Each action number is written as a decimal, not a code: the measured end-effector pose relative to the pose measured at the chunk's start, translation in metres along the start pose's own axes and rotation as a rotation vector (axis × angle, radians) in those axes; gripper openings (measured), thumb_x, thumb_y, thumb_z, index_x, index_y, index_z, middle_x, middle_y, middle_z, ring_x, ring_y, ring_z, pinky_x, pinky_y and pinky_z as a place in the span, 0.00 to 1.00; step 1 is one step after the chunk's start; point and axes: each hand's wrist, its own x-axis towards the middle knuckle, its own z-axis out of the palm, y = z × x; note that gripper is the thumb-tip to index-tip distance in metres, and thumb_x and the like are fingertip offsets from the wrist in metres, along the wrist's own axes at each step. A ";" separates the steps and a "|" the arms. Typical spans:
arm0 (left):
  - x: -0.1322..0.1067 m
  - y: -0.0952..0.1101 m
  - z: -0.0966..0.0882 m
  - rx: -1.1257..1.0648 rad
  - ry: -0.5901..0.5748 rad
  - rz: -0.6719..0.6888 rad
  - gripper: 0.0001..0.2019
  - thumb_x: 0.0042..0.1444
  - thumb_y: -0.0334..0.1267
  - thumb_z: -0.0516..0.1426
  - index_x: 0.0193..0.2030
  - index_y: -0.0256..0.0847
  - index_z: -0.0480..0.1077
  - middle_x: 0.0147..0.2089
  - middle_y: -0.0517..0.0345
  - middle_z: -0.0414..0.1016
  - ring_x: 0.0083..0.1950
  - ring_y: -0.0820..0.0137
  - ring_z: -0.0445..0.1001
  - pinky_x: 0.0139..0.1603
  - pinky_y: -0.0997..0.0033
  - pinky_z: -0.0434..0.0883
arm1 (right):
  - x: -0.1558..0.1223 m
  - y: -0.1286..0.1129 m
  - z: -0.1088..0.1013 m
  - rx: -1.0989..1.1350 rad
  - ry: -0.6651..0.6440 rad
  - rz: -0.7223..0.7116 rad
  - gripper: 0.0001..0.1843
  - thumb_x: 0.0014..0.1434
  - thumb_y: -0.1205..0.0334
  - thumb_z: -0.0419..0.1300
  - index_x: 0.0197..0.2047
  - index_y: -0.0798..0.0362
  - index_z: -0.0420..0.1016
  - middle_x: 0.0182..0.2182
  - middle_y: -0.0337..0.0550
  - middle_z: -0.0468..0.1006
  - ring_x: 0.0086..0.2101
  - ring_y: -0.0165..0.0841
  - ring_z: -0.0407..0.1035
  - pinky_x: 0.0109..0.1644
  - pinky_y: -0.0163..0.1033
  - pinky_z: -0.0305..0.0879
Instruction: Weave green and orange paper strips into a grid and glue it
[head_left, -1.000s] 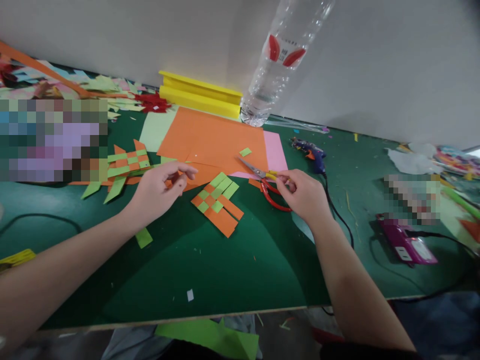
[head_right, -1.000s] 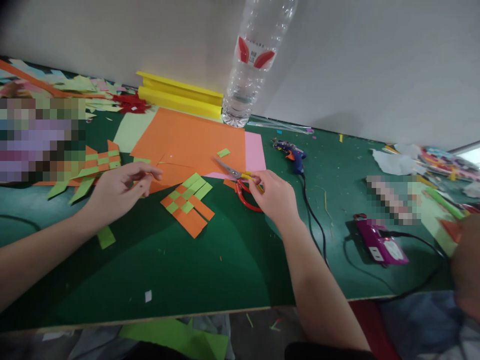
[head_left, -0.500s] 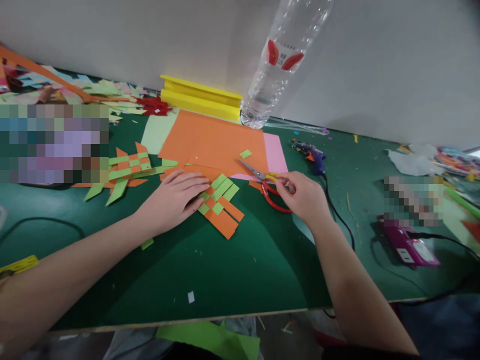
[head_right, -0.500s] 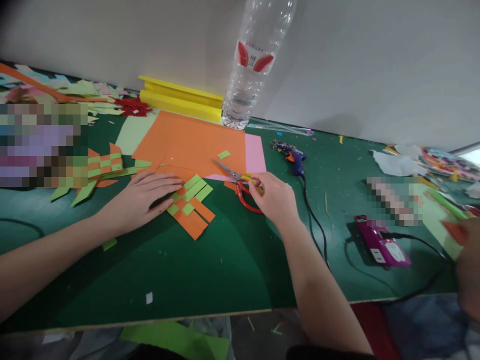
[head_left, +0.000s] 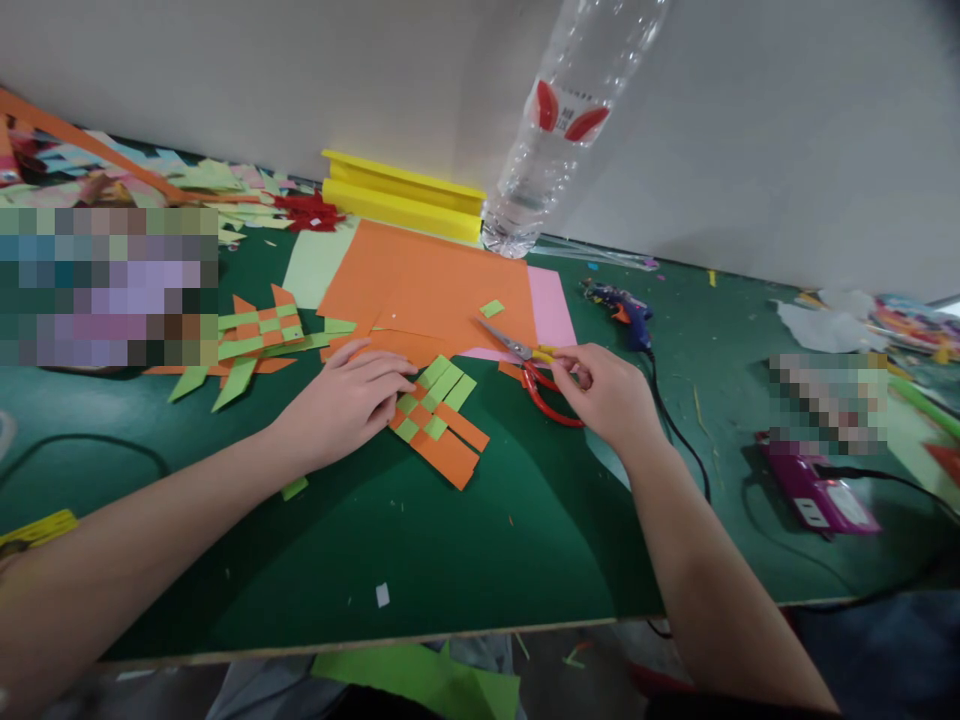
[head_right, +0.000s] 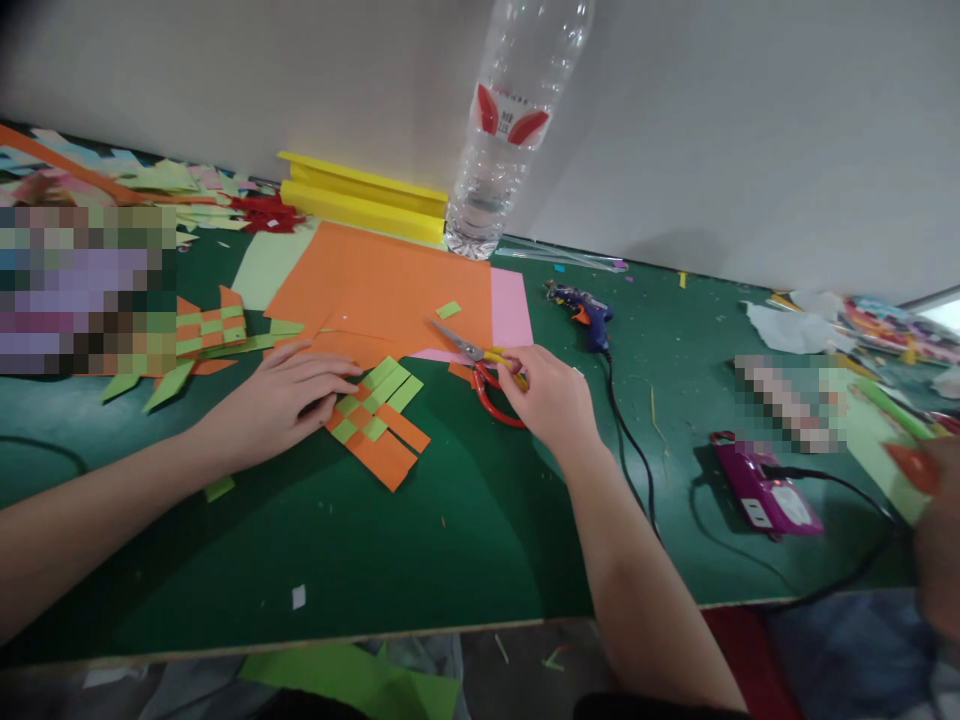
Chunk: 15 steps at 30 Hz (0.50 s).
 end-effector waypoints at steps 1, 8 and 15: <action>0.000 0.000 0.000 -0.017 -0.001 -0.008 0.14 0.64 0.34 0.46 0.42 0.42 0.74 0.54 0.52 0.78 0.57 0.62 0.74 0.67 0.48 0.57 | 0.000 0.000 0.000 0.000 -0.002 0.002 0.11 0.62 0.58 0.55 0.42 0.52 0.77 0.30 0.43 0.78 0.26 0.31 0.69 0.29 0.36 0.60; 0.001 0.000 -0.002 -0.030 -0.026 -0.037 0.13 0.64 0.34 0.46 0.42 0.45 0.72 0.54 0.54 0.78 0.57 0.63 0.74 0.67 0.47 0.57 | 0.000 0.003 0.002 0.021 -0.015 0.010 0.11 0.62 0.57 0.56 0.42 0.52 0.77 0.29 0.42 0.77 0.25 0.30 0.68 0.29 0.36 0.60; -0.001 0.003 -0.002 0.085 0.053 -0.042 0.14 0.65 0.35 0.47 0.49 0.44 0.72 0.51 0.52 0.80 0.55 0.61 0.76 0.68 0.46 0.54 | 0.001 0.000 0.001 0.014 0.002 0.010 0.11 0.62 0.57 0.56 0.41 0.52 0.77 0.29 0.43 0.78 0.25 0.31 0.68 0.29 0.36 0.60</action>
